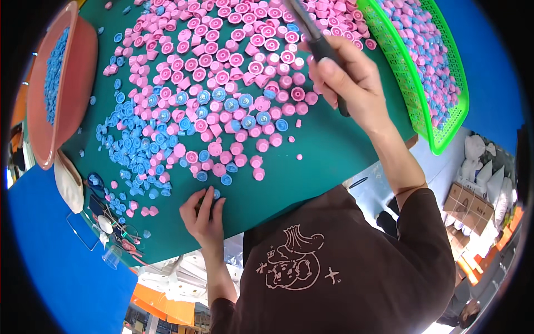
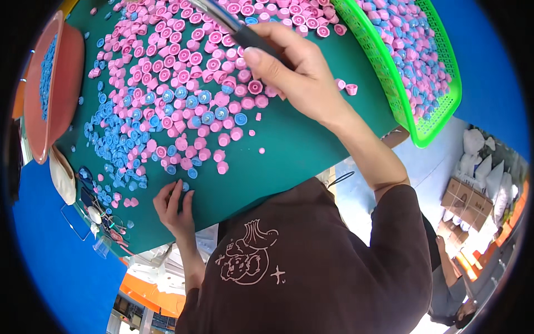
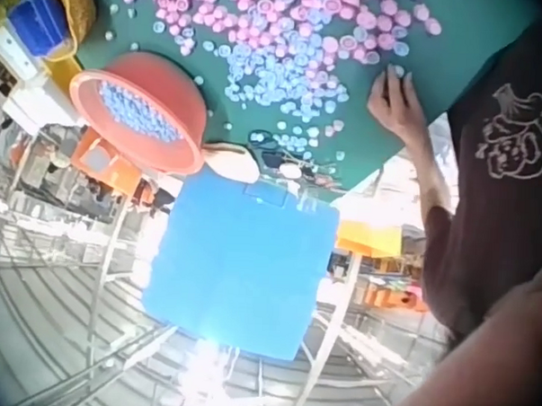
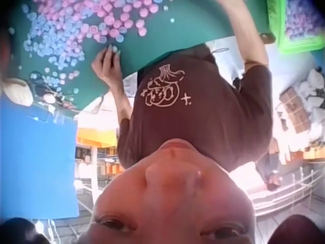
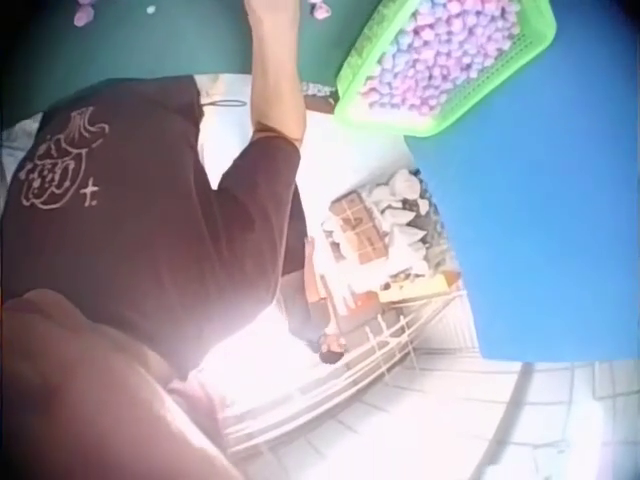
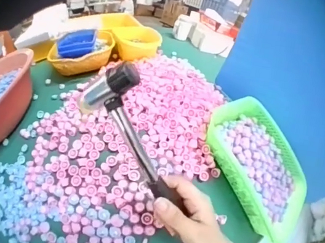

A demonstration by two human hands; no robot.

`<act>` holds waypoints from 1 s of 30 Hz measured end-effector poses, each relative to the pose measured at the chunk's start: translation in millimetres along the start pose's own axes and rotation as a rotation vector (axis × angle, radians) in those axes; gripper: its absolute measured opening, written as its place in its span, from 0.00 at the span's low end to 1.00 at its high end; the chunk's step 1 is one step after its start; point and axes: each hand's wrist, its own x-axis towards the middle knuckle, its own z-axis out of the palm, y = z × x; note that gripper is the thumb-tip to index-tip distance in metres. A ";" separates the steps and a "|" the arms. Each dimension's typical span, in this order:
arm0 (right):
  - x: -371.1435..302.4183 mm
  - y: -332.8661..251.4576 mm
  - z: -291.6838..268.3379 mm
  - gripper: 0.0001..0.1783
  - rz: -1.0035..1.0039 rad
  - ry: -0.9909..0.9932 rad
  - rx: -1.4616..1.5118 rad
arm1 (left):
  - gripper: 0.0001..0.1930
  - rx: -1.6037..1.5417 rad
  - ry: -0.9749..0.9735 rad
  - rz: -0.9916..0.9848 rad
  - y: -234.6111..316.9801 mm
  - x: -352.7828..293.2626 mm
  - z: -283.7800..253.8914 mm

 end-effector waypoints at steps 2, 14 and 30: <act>-1.4 8.0 -0.6 0.22 -0.197 0.060 0.052 | 0.18 -0.031 -0.070 -0.041 0.5 2.5 -3.6; -78.8 12.4 -52.2 0.22 0.050 0.187 -0.371 | 0.16 -0.296 -0.073 0.373 97.4 134.1 34.1; -132.6 17.4 -69.2 0.23 0.211 0.057 -0.527 | 0.13 -0.182 -0.162 0.428 106.9 164.2 84.7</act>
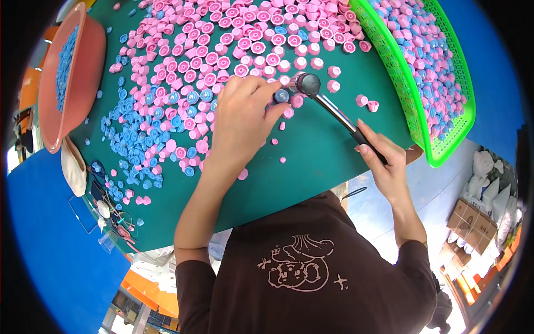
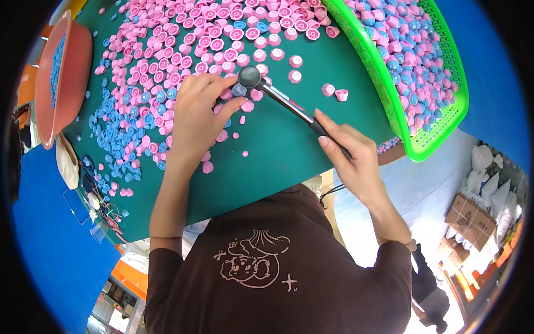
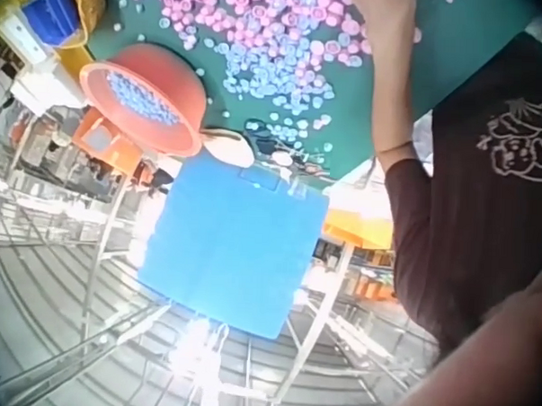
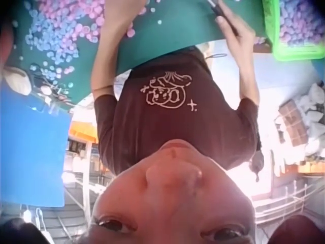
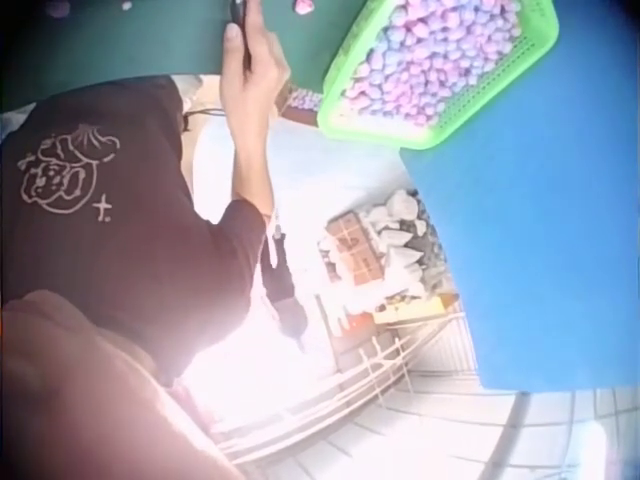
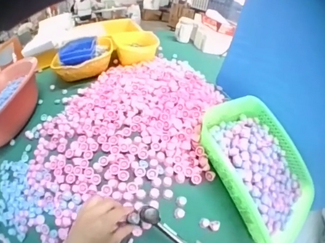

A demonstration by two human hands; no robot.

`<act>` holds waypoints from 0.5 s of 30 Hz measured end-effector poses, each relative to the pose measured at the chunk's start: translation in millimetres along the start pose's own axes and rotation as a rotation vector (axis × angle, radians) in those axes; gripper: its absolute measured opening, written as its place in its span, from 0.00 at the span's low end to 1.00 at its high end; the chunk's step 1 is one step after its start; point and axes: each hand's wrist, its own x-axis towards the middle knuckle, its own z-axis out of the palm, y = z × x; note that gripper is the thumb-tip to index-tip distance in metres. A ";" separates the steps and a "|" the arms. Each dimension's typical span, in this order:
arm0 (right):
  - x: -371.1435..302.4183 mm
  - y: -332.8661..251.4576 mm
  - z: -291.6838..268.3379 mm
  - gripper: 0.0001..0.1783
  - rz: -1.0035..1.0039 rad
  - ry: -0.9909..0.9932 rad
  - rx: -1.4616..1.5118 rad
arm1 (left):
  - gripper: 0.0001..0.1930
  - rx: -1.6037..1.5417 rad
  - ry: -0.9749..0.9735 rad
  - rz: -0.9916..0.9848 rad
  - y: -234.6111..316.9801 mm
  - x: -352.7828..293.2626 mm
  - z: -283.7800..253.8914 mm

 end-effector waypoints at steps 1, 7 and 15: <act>-2.7 -3.4 0.1 0.23 -0.078 0.033 -0.020 | 0.13 -0.019 0.038 -0.006 1.3 0.8 -3.3; 5.0 -22.9 0.3 0.23 -0.209 0.011 -0.183 | 0.10 0.061 0.135 -0.080 -7.2 -9.7 -28.0; 16.2 -18.8 -2.3 0.22 -0.119 0.047 -0.008 | 0.11 0.179 0.125 -0.090 -7.1 -8.0 -17.5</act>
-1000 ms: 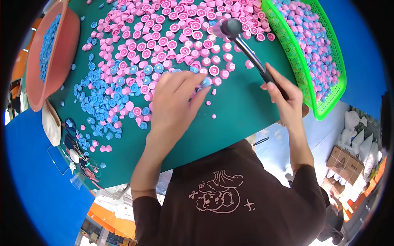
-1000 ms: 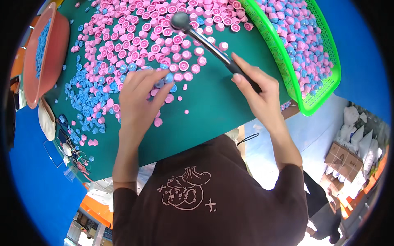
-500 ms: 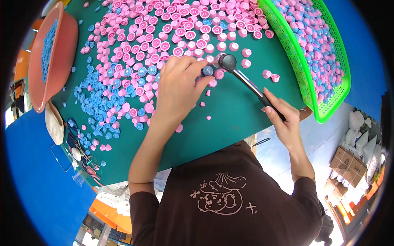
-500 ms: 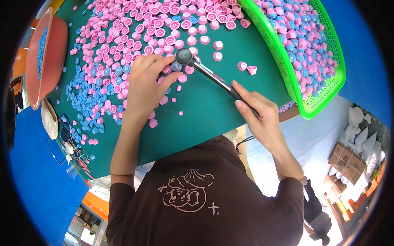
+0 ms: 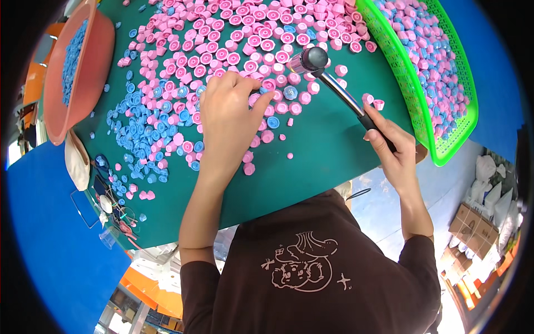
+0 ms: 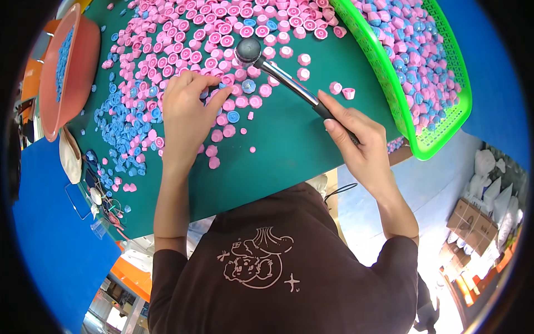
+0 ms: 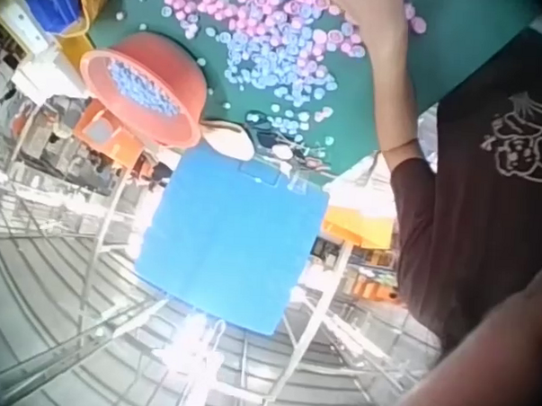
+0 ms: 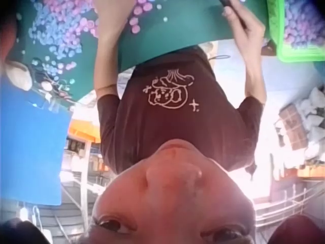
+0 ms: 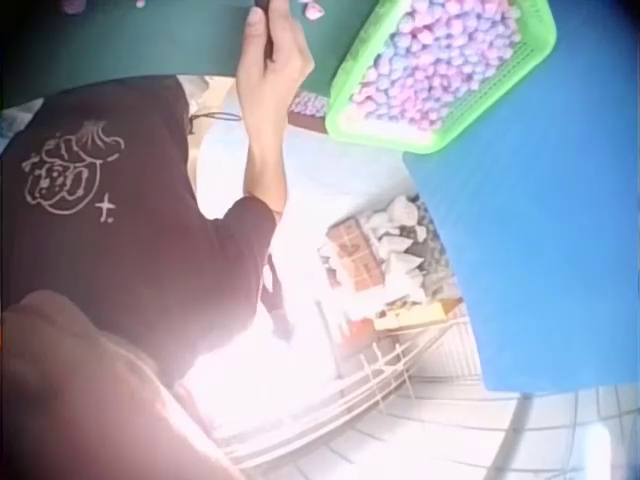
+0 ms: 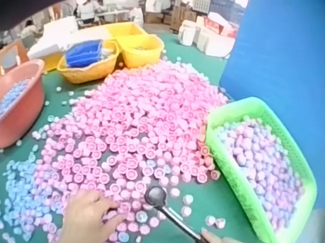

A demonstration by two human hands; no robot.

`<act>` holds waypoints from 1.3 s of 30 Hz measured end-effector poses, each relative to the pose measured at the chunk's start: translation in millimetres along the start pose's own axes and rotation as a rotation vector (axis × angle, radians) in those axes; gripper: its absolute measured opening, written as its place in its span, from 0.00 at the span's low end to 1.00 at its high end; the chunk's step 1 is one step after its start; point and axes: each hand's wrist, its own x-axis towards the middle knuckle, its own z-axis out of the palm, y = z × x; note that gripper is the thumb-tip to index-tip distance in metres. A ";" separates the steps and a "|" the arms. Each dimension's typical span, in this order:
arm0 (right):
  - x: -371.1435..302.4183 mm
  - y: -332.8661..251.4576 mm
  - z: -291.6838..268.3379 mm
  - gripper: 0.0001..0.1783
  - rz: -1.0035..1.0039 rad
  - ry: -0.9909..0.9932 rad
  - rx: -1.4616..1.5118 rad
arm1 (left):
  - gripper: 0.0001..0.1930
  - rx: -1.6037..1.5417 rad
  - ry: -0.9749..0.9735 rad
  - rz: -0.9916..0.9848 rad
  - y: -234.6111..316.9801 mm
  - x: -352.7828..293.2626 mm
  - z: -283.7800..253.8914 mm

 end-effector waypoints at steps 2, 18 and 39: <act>3.3 -0.2 -0.2 0.21 -0.029 0.004 0.002 | 0.11 -0.018 -0.006 0.003 -1.0 3.2 -0.4; 21.3 -2.5 2.1 0.21 -0.055 -0.022 0.011 | 0.13 -0.219 -0.035 0.074 -12.0 14.3 -6.2; 17.8 -11.6 8.7 0.23 -0.272 0.057 -0.129 | 0.16 -0.187 -0.045 0.099 -25.4 22.0 -29.1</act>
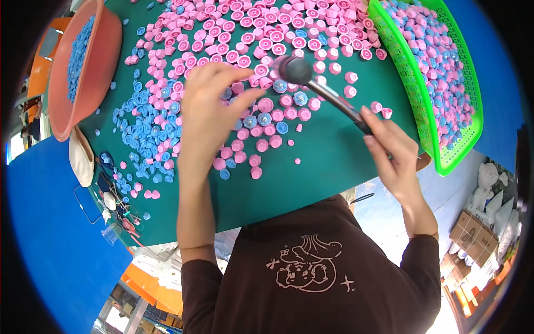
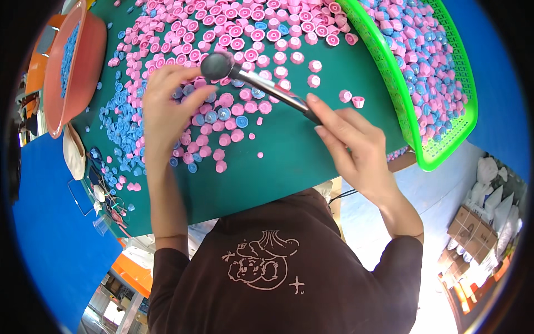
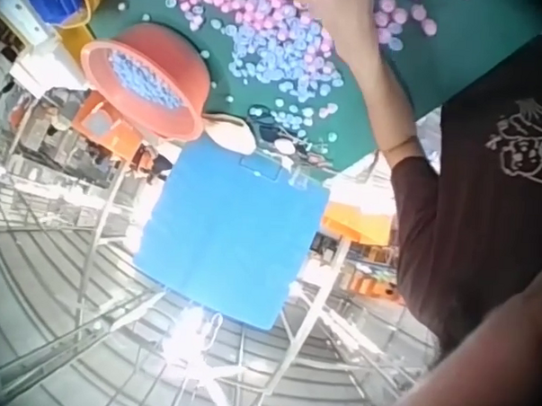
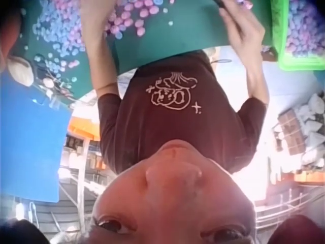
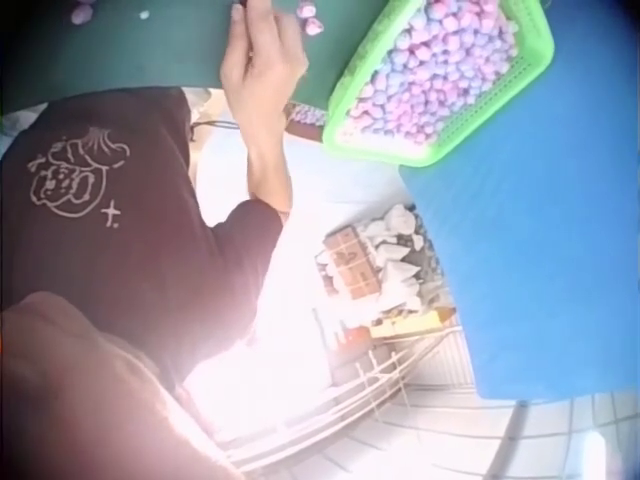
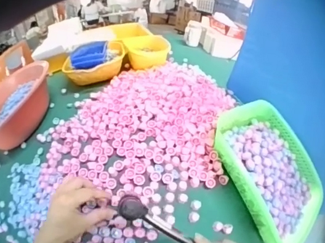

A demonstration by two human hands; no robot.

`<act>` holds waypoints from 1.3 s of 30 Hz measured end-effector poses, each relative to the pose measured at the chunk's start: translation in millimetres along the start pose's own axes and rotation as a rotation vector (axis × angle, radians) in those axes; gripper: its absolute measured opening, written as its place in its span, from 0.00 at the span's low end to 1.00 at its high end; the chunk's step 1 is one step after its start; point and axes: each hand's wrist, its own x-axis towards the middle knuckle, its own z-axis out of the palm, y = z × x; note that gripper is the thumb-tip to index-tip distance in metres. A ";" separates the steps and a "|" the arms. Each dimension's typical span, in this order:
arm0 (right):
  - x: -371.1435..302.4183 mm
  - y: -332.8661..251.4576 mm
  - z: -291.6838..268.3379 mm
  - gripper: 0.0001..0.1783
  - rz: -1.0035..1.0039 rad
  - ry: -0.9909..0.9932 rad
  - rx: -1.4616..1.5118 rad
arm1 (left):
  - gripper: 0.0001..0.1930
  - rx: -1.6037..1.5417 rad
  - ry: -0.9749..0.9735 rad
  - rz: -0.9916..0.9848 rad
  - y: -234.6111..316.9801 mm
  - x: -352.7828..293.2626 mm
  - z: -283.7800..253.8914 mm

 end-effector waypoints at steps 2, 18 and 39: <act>5.2 0.5 2.0 0.23 0.103 -0.120 -0.020 | 0.14 0.060 0.143 -0.204 -5.7 -13.7 -22.2; 4.7 18.1 7.2 0.22 0.320 -0.029 0.234 | 0.08 0.336 0.184 -0.551 -69.4 -113.7 -102.6; 5.6 14.1 8.4 0.22 0.245 -0.090 0.174 | 0.13 0.094 0.099 0.037 1.5 -17.9 8.1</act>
